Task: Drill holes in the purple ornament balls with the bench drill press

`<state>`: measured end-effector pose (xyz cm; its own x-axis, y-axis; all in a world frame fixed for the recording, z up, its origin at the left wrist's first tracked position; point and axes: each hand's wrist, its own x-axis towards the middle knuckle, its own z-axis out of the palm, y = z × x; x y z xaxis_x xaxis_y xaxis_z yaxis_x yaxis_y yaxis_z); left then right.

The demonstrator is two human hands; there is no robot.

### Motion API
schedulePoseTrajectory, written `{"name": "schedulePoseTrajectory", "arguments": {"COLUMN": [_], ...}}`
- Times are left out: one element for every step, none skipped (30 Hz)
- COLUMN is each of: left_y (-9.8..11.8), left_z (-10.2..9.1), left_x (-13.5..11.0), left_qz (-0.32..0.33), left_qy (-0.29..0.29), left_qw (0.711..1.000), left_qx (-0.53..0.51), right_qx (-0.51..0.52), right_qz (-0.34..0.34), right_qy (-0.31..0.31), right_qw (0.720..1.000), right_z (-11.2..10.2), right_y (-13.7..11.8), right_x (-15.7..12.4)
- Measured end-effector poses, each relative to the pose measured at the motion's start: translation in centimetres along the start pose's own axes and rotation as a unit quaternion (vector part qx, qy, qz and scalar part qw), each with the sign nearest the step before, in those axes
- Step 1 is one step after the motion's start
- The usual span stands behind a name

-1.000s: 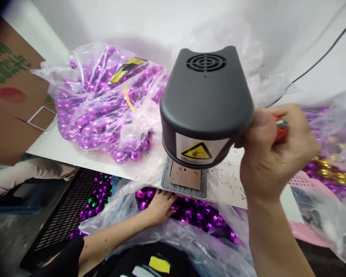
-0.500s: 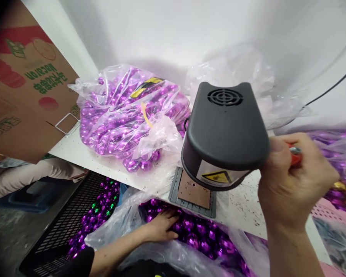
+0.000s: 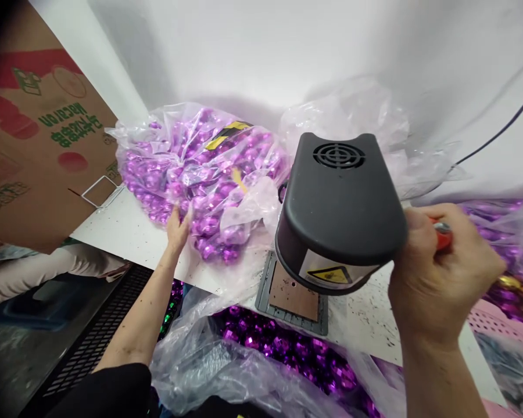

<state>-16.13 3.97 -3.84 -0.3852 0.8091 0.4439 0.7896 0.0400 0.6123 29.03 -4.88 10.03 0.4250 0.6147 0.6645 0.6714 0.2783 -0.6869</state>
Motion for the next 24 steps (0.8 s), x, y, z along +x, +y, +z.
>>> {"name": "schedulePoseTrajectory", "arguments": {"left_y": [-0.1,-0.4,-0.8,-1.2,-1.5,-1.6,-1.3,-0.6,0.6,2.2,4.0,6.0,7.9,9.5,10.8,11.5,11.8,11.6,11.0,10.1,9.1,8.0,7.0,6.0], "left_z": [0.6,0.8,0.7,0.5,0.0,-0.4,-0.8,-0.9,-0.9,-0.6,0.0,0.8,1.8,2.9,3.9,4.7,5.3,5.6,5.7,5.4,4.9,4.4,3.7,3.1], "left_x": [-0.6,-1.0,-1.2,-1.3,-1.3,-1.4,-1.6,-2.0,-2.8,-3.8,-5.2,-6.7,-8.2,-9.5,-10.6,-11.3,-11.6,-11.6,-11.3,-10.8,-10.3,-9.9,-9.5,-9.2], "left_qz": [0.016,0.033,0.046,0.05,0.043,0.026,0.004,-0.013,-0.017,-0.005,0.024,0.074,0.126,0.168,0.186,0.196,0.196,0.192,0.188,0.187,0.19,0.197,0.204,0.212], "left_qy": [-0.028,-0.058,-0.085,-0.104,-0.106,-0.09,-0.058,-0.012,0.042,0.082,0.131,0.143,0.104,0.037,-0.013,-0.049,-0.077,-0.091,-0.097,-0.1,-0.103,-0.106,-0.112,-0.121], "left_qw": [0.999,0.998,0.995,0.993,0.993,0.996,0.998,1.0,0.999,0.997,0.991,0.986,0.986,0.984,0.982,0.979,0.977,0.976,0.975,0.975,0.975,0.973,0.972,0.969], "left_qx": [-0.005,-0.008,-0.008,-0.006,0.0,0.006,0.013,0.017,0.014,0.008,-0.007,-0.029,-0.046,-0.04,-0.014,0.012,0.037,0.056,0.065,0.066,0.06,0.049,0.036,0.024], "right_qx": [0.021,0.039,0.05,0.05,0.046,0.042,0.039,0.038,0.04,0.045,0.05,0.054,0.055,0.054,0.055,0.056,0.058,0.061,0.064,0.064,0.061,0.059,0.059,0.062], "right_qz": [0.014,0.026,0.033,0.034,0.031,0.026,0.022,0.018,0.019,0.022,0.027,0.03,0.03,0.03,0.03,0.031,0.033,0.034,0.034,0.033,0.031,0.029,0.029,0.03], "right_qy": [0.014,0.023,0.027,0.023,0.02,0.017,0.012,0.01,0.009,0.01,0.01,0.012,0.014,0.017,0.017,0.017,0.015,0.013,0.009,0.004,0.001,0.002,0.005,0.008], "right_qw": [1.0,0.999,0.998,0.998,0.998,0.999,0.999,0.999,0.999,0.999,0.998,0.998,0.998,0.998,0.998,0.998,0.998,0.997,0.997,0.997,0.998,0.998,0.998,0.998], "right_z": [0.1,0.2,0.3,0.3,0.3,0.2,0.2,0.1,0.1,0.1,0.1,0.1,0.1,0.2,0.2,0.3,0.3,0.3,0.3,0.3,0.3,0.3,0.3,0.3], "right_y": [-0.1,-0.2,-0.3,-0.5,-0.6,-0.6,-0.7,-0.7,-0.7,-0.7,-0.6,-0.6,-0.6,-0.5,-0.5,-0.5,-0.4,-0.4,-0.4,-0.4,-0.4,-0.5,-0.6,-0.6], "right_x": [0.1,0.2,0.3,0.3,0.3,0.3,0.3,0.2,0.2,0.2,0.2,0.2,0.3,0.3,0.4,0.5,0.5,0.5,0.5,0.5,0.5,0.5,0.5,0.5]}}
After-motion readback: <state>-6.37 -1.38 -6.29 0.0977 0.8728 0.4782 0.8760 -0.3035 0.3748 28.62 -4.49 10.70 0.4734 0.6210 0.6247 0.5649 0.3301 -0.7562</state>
